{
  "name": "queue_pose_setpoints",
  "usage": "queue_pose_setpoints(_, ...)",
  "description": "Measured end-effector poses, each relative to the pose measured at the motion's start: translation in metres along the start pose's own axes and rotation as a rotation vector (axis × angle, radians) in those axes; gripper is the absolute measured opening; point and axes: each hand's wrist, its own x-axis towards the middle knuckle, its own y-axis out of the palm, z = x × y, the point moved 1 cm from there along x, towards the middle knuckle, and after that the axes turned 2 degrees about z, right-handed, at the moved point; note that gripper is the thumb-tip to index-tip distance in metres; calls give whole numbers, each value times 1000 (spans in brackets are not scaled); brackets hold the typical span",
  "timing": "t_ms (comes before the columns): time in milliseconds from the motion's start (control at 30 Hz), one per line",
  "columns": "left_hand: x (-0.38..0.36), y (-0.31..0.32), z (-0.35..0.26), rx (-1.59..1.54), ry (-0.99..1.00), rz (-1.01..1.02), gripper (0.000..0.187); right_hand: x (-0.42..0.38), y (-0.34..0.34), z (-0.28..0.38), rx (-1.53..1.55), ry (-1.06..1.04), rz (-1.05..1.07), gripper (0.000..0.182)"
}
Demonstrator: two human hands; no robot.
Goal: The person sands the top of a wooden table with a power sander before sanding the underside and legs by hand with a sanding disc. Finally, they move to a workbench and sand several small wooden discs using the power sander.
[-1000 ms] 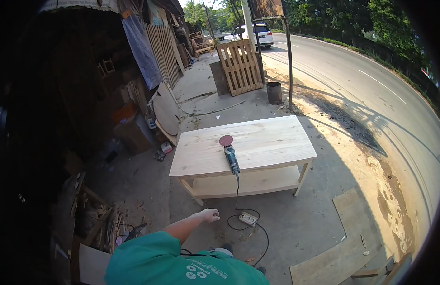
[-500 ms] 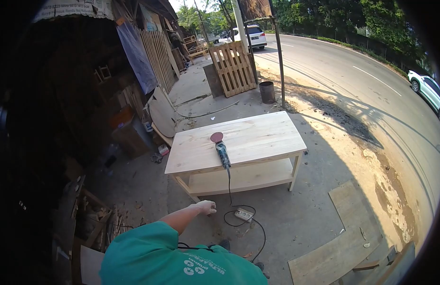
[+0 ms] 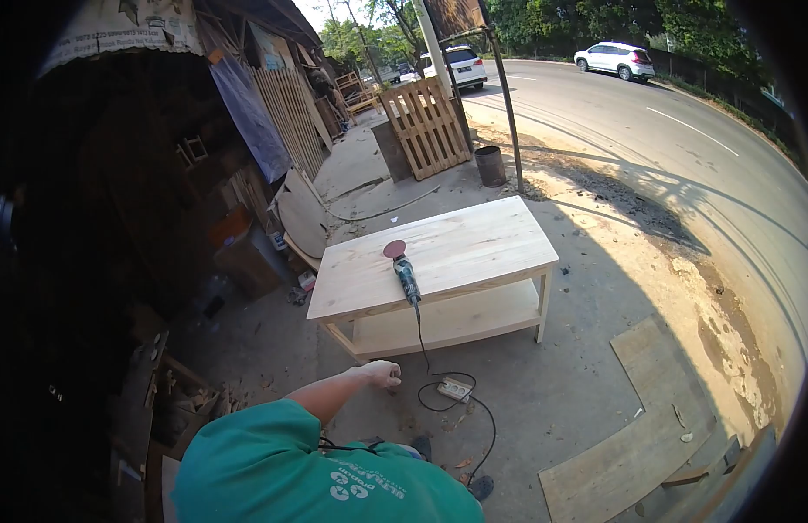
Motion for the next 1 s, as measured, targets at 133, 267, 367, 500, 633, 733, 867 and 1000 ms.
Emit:
queue_pose_setpoints(133,11,12,-9,-84,-12,51,41,0,-6,-3,-10,0,-11,51)
queue_pose_setpoints(267,12,18,-14,-38,22,62,42,1,-10,-3,-16,2,-24,51)
queue_pose_setpoints(367,9,21,-14,-3,19,66,41,0,-13,-4,-20,6,-35,51)
queue_pose_setpoints(500,13,29,-3,-9,11,47,40,0,-18,-2,-29,11,-54,51)
queue_pose_setpoints(633,11,34,4,-40,12,44,41,-1,-23,0,-45,15,-74,52)
queue_pose_setpoints(733,10,39,13,-67,10,46,42,-2,-28,3,-61,21,-95,52)
queue_pose_setpoints(867,1,42,30,-87,-18,38,42,-3,-37,9,-99,28,-133,52)
queue_pose_setpoints(1000,-3,49,66,-162,-28,9,41,-13,-54,18,-153,44,-206,52)
